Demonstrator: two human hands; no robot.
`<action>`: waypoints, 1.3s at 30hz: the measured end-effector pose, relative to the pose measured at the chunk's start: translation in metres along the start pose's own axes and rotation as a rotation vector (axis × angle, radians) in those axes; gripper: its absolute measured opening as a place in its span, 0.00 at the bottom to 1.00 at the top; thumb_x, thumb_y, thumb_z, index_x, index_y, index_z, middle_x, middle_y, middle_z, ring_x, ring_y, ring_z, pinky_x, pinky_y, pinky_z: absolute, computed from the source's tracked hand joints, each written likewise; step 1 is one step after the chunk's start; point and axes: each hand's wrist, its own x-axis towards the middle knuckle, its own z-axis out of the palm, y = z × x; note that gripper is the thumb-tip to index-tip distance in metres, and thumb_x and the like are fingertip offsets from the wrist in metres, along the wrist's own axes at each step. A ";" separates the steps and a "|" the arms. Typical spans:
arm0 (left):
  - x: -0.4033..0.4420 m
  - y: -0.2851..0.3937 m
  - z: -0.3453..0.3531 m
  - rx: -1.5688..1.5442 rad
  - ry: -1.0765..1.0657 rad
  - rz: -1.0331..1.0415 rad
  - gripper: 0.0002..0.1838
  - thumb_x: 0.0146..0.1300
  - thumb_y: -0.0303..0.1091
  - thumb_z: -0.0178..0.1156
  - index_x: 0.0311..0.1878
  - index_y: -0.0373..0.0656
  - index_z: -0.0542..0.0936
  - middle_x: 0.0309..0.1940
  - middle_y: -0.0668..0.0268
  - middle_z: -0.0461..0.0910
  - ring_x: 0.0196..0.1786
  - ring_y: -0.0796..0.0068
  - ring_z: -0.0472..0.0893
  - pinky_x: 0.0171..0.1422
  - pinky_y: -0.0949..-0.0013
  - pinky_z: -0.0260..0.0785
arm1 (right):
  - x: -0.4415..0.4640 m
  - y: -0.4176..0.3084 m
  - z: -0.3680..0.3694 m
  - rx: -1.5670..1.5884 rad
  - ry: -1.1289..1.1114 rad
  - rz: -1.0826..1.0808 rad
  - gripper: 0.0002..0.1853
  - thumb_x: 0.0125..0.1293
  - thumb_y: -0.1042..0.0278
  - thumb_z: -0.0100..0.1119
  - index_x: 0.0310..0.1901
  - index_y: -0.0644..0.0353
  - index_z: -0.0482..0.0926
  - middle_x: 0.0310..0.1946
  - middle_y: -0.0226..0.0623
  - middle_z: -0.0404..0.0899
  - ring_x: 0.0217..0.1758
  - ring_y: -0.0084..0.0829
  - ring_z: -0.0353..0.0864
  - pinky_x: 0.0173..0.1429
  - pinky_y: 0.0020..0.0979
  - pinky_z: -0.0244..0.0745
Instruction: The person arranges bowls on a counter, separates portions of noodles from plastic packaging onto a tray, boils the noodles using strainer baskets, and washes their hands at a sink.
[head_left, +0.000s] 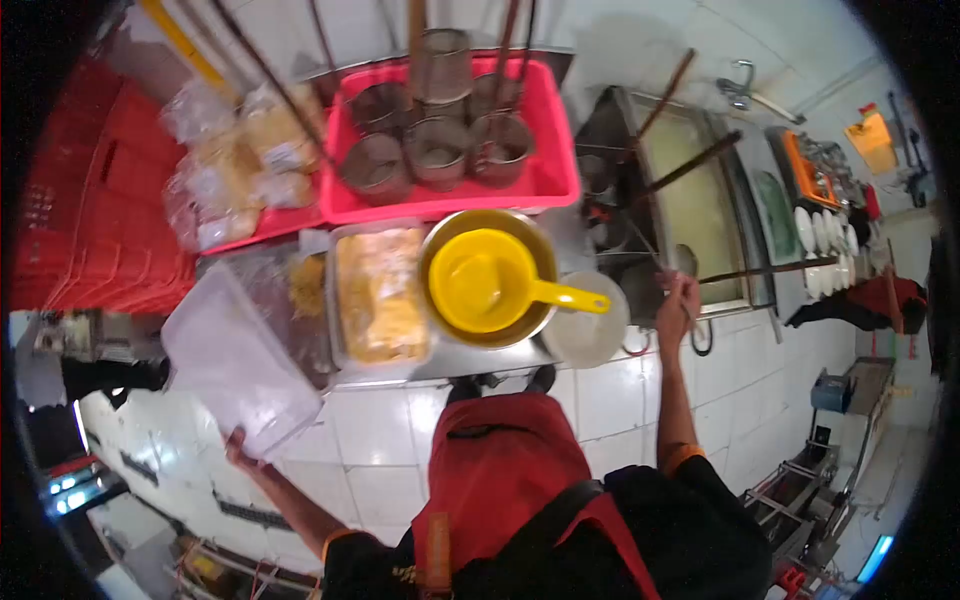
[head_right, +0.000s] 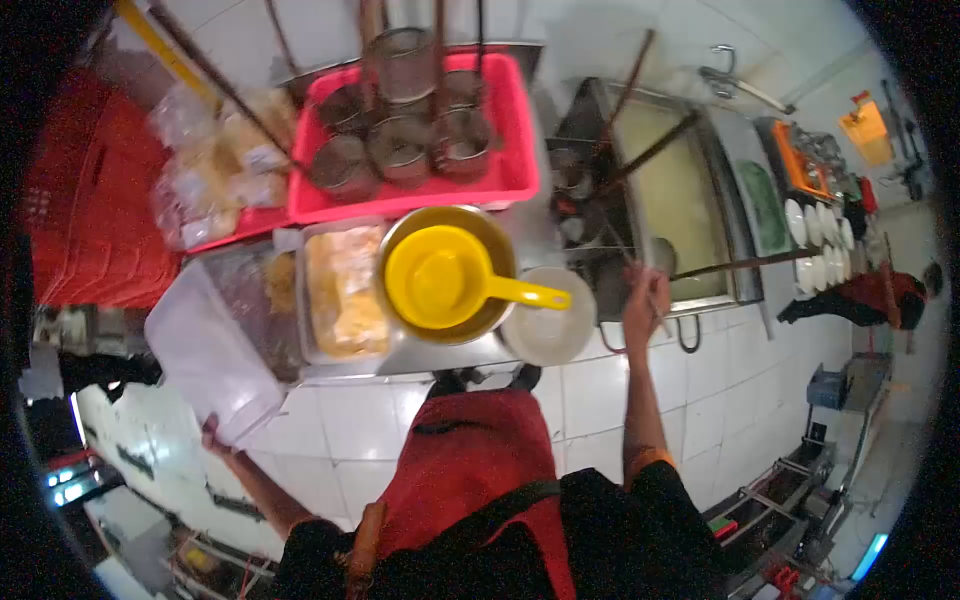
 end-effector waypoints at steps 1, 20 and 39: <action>0.006 -0.046 -0.051 0.227 0.006 0.150 0.40 0.46 0.69 0.58 0.44 0.35 0.76 0.51 0.52 0.71 0.48 0.55 0.74 0.54 0.48 0.69 | 0.002 0.020 -0.001 -0.139 -0.021 -0.023 0.10 0.68 0.68 0.48 0.35 0.67 0.73 0.33 0.40 0.79 0.33 0.25 0.79 0.41 0.24 0.72; 0.004 0.002 0.006 -0.508 0.127 -0.161 0.40 0.48 0.31 0.51 0.68 0.38 0.55 0.60 0.52 0.63 0.60 0.52 0.66 0.64 0.54 0.61 | -0.104 -0.236 0.191 -0.033 -0.885 -0.598 0.16 0.52 0.77 0.57 0.45 0.60 0.75 0.37 0.43 0.77 0.43 0.42 0.77 0.48 0.35 0.72; -0.037 0.034 0.015 -0.321 0.144 -0.198 0.48 0.39 0.34 0.58 0.69 0.38 0.53 0.62 0.51 0.62 0.61 0.53 0.66 0.65 0.59 0.58 | -0.122 -0.217 0.310 -0.432 -1.033 -0.912 0.14 0.52 0.75 0.53 0.42 0.61 0.75 0.42 0.45 0.76 0.51 0.43 0.73 0.55 0.46 0.61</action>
